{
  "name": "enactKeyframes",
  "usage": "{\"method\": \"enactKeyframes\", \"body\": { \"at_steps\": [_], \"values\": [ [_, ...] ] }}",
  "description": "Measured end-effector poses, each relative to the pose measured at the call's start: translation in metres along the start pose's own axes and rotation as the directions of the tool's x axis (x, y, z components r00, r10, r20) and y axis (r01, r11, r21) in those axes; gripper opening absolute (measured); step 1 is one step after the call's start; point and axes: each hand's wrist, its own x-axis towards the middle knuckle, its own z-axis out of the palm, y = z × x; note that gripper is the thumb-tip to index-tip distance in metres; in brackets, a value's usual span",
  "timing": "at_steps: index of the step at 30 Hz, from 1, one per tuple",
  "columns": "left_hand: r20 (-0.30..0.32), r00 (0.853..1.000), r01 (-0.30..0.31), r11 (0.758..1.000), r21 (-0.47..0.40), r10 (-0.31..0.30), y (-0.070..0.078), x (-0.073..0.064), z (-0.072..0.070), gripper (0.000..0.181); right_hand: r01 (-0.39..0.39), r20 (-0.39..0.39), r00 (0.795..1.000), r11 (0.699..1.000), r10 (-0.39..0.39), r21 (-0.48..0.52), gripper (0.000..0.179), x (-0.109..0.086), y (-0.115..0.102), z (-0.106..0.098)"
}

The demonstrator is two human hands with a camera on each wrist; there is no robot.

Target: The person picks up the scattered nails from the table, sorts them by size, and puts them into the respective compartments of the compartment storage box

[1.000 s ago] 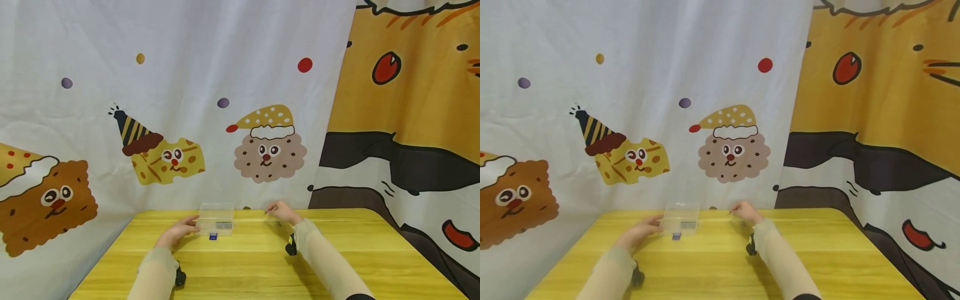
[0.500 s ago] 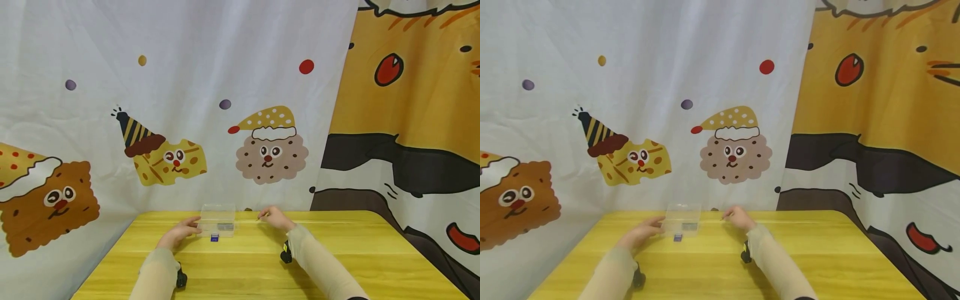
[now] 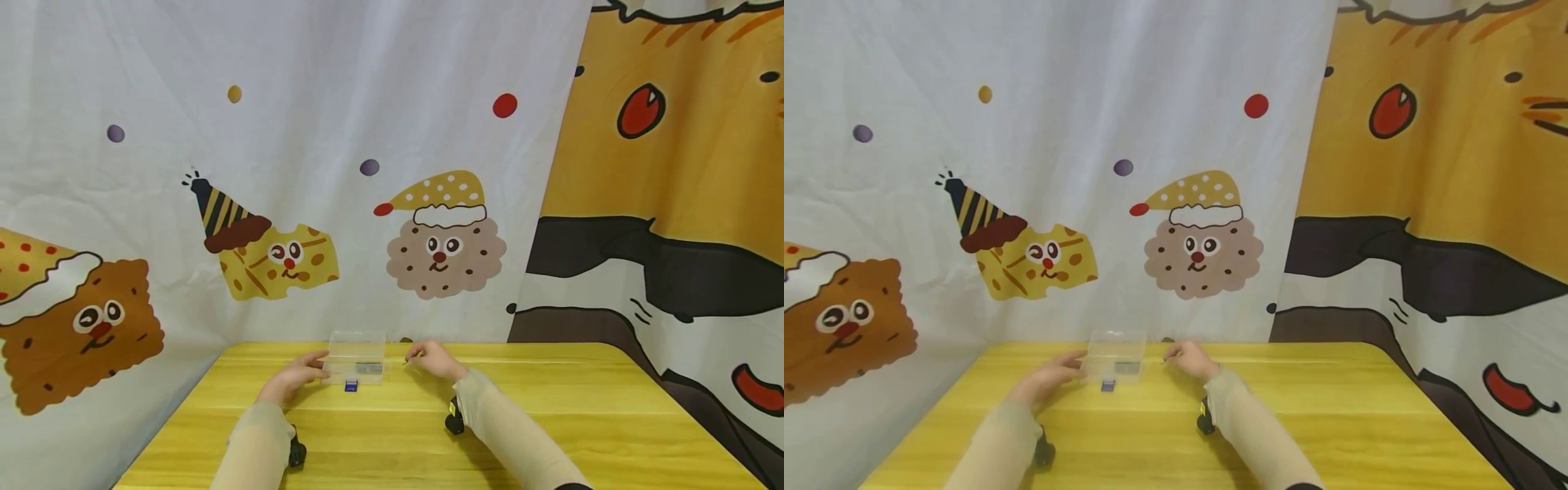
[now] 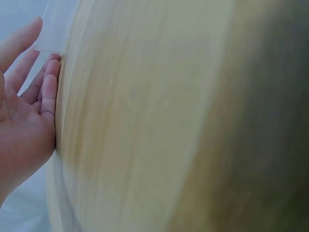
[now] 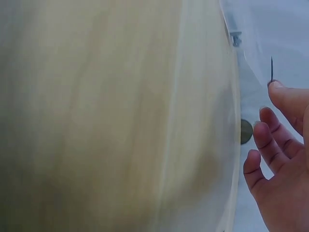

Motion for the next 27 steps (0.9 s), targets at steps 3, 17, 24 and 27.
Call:
{"method": "enactKeyframes", "body": {
  "at_steps": [3,17,24,27],
  "values": [
    [0.003,1.0,-0.002,1.0,-0.002,0.002,0.001,0.001,-0.001,0.068,0.024,0.003,1.0,1.0,-0.024,-0.009,0.014,0.002,-0.008,0.001],
    [-0.022,1.0,0.005,1.0,-0.002,-0.005,0.001,-0.001,0.002,0.066,0.056,0.006,0.998,0.998,-0.056,-0.014,0.015,0.014,-0.033,0.019],
    [-0.033,0.999,0.0,1.0,-0.011,-0.001,-0.002,0.001,0.002,0.066,0.041,0.021,0.999,0.999,-0.041,-0.004,0.014,0.02,-0.04,0.029],
    [-0.032,0.999,-0.001,1.0,-0.008,0.001,-0.001,0.0,0.002,0.066,0.054,0.021,0.998,0.998,-0.054,-0.02,0.012,0.023,-0.041,0.033]
  ]
}}
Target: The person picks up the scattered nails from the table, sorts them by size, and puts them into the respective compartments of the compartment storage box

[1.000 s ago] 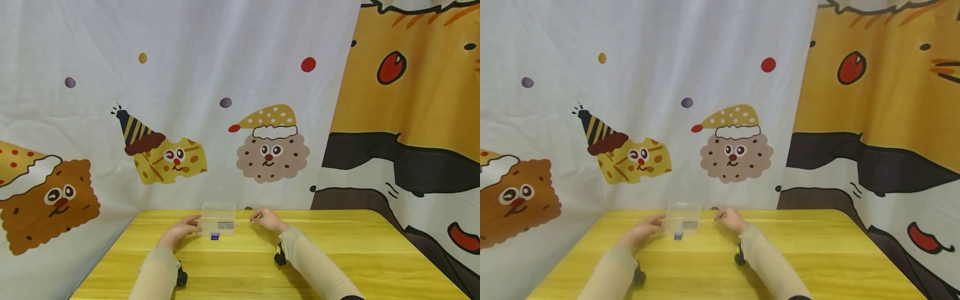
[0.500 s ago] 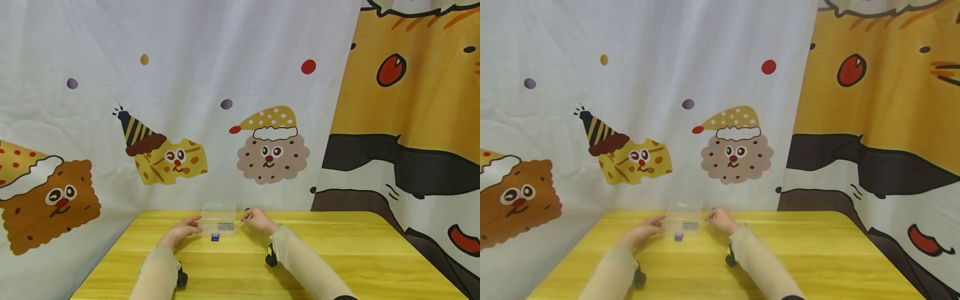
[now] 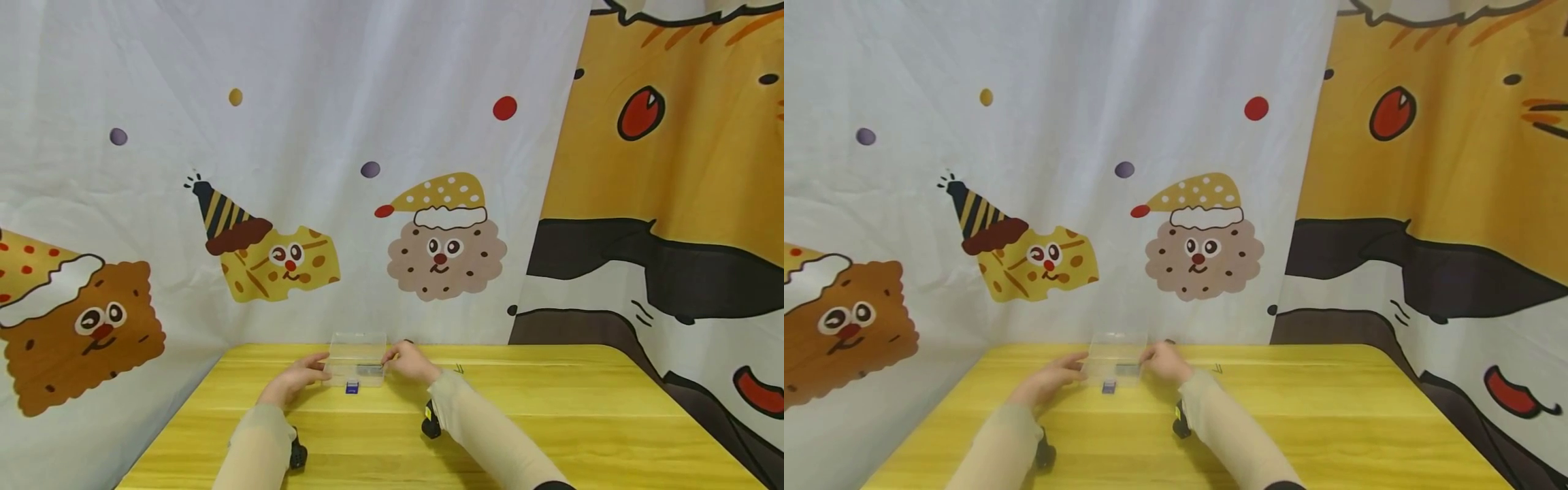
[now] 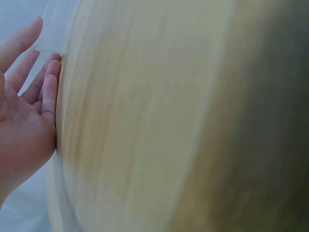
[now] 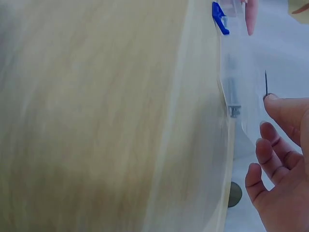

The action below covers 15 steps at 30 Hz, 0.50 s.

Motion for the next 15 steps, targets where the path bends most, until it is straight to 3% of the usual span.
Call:
{"method": "enactKeyframes", "body": {
  "at_steps": [15],
  "values": [
    [0.023,1.0,-0.003,1.0,0.006,0.002,-0.001,0.002,0.0,0.067,-0.001,-0.004,1.0,0.996,0.001,-0.089,0.012,0.003,-0.013,0.01]
  ]
}}
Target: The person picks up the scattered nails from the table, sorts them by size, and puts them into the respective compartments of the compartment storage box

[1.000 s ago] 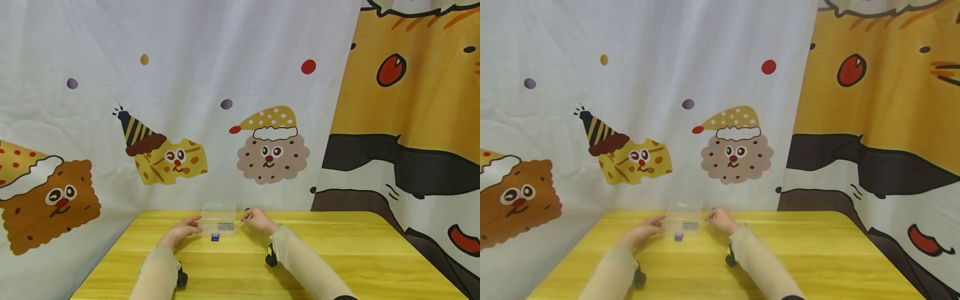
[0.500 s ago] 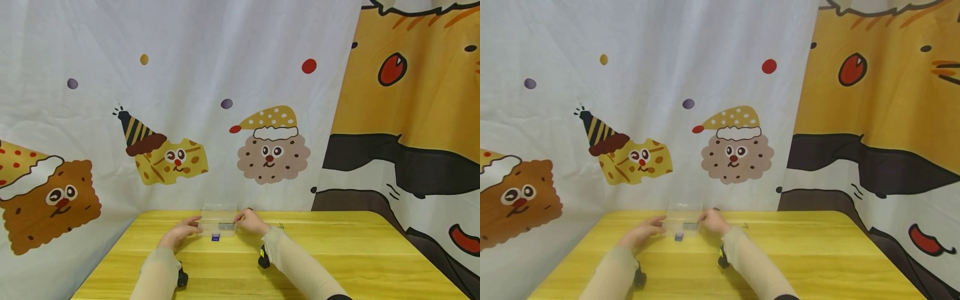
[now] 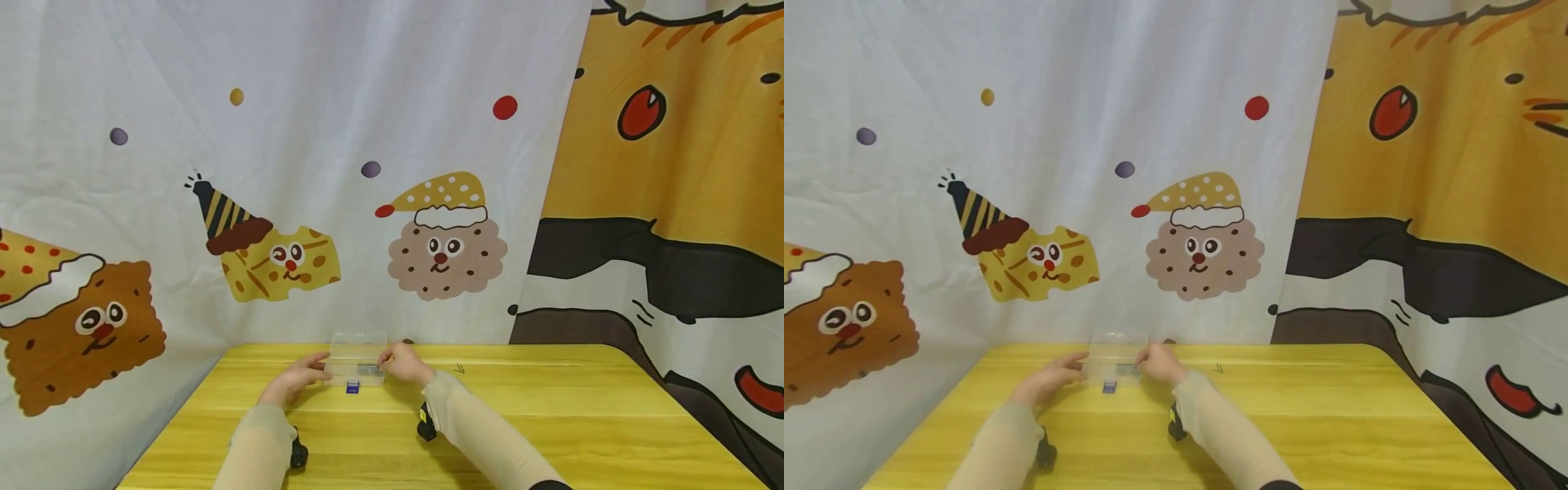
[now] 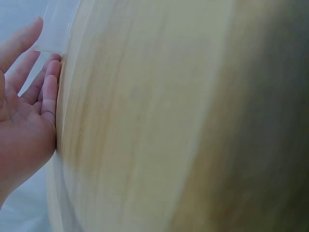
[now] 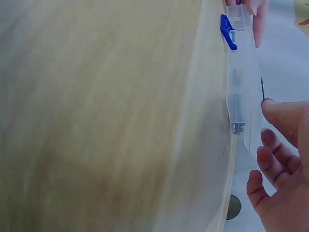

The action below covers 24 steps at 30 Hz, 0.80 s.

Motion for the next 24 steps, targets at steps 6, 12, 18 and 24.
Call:
{"method": "enactKeyframes", "body": {
  "at_steps": [6,12,18,24],
  "values": [
    [-0.008,1.0,0.001,1.0,-0.006,-0.001,0.002,-0.001,0.0,0.067,0.003,0.008,1.0,1.0,-0.003,0.007,0.013,0.0,0.0,0.001],
    [-0.032,0.999,0.002,1.0,-0.019,-0.003,0.002,-0.003,0.002,0.067,-0.004,0.013,1.0,1.0,0.004,0.01,0.01,0.001,0.003,0.002],
    [-0.014,1.0,-0.002,1.0,-0.01,0.002,-0.001,0.0,0.001,0.067,-0.021,0.023,1.0,0.999,0.021,0.027,0.01,-0.003,0.002,-0.01],
    [0.002,1.0,0.008,1.0,-0.009,-0.008,0.0,-0.001,0.001,0.066,-0.057,0.017,0.998,0.995,0.056,0.078,0.014,-0.011,0.002,-0.036]
  ]
}}
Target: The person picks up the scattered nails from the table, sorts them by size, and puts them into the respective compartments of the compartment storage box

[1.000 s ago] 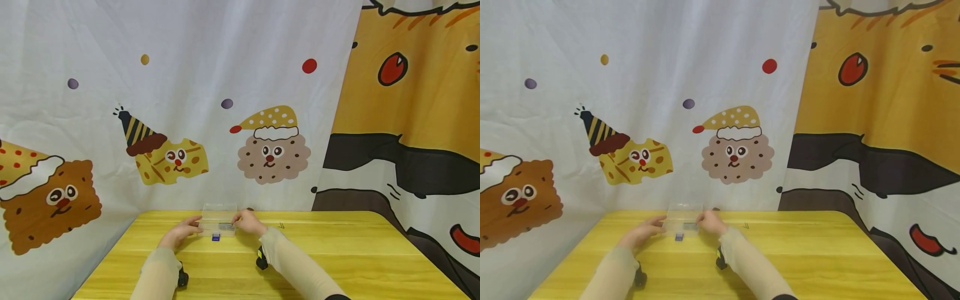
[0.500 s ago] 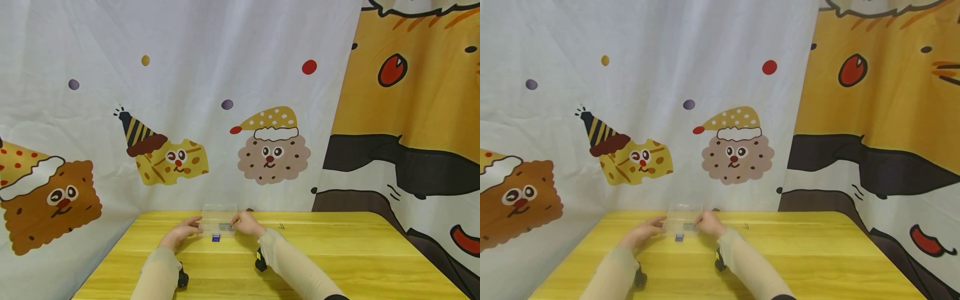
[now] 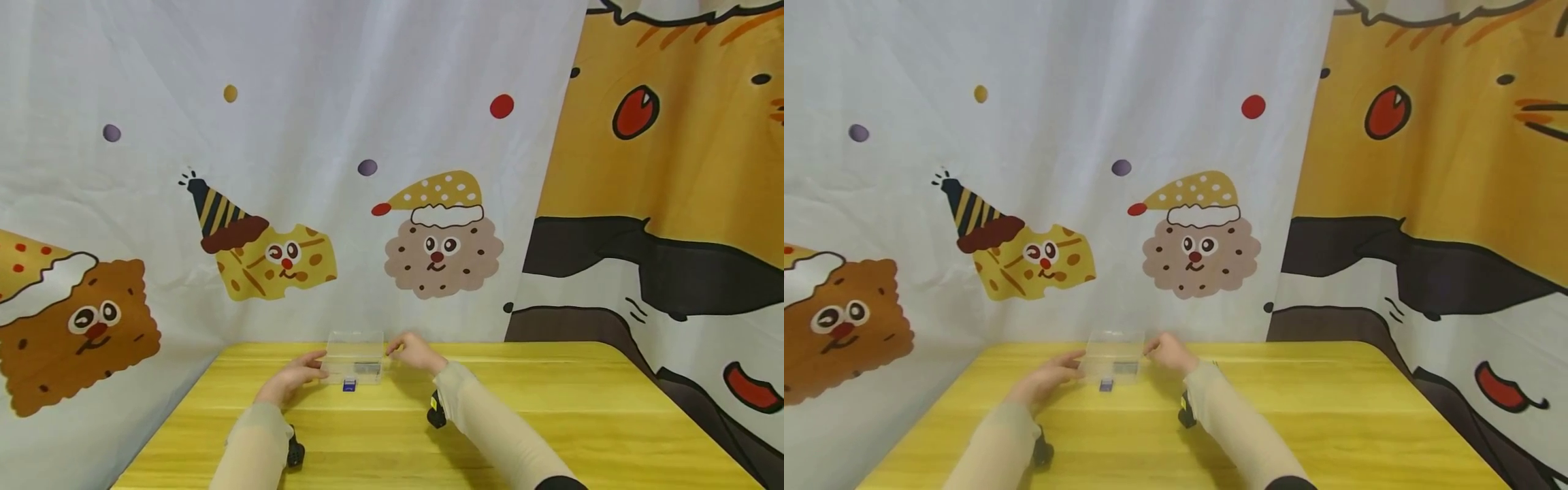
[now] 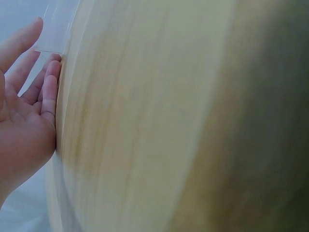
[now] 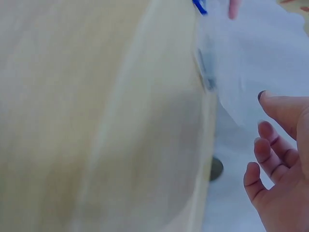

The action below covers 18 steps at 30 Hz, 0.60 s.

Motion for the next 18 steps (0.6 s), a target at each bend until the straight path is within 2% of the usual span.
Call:
{"method": "enactKeyframes", "body": {
  "at_steps": [4,9,13,18],
  "values": [
    [0.007,1.0,-0.001,1.0,0.008,0.001,0.003,-0.002,-0.001,0.065,-0.013,-0.038,0.999,1.0,0.013,-0.001,0.013,-0.007,0.003,-0.018],
    [0.02,1.0,-0.003,1.0,0.012,0.003,0.002,-0.001,-0.003,0.068,-0.058,-0.093,0.994,0.998,0.056,-0.017,0.013,-0.015,0.018,-0.037],
    [0.041,0.999,-0.027,1.0,0.01,0.026,0.001,-0.001,-0.004,0.071,-0.119,-0.144,0.982,0.993,0.122,0.025,0.012,-0.024,0.032,-0.051],
    [0.062,0.996,-0.061,0.997,0.038,0.059,0.001,-0.003,-0.005,0.073,-0.193,-0.203,0.957,0.978,0.206,0.081,0.011,-0.041,0.048,-0.065]
  ]
}}
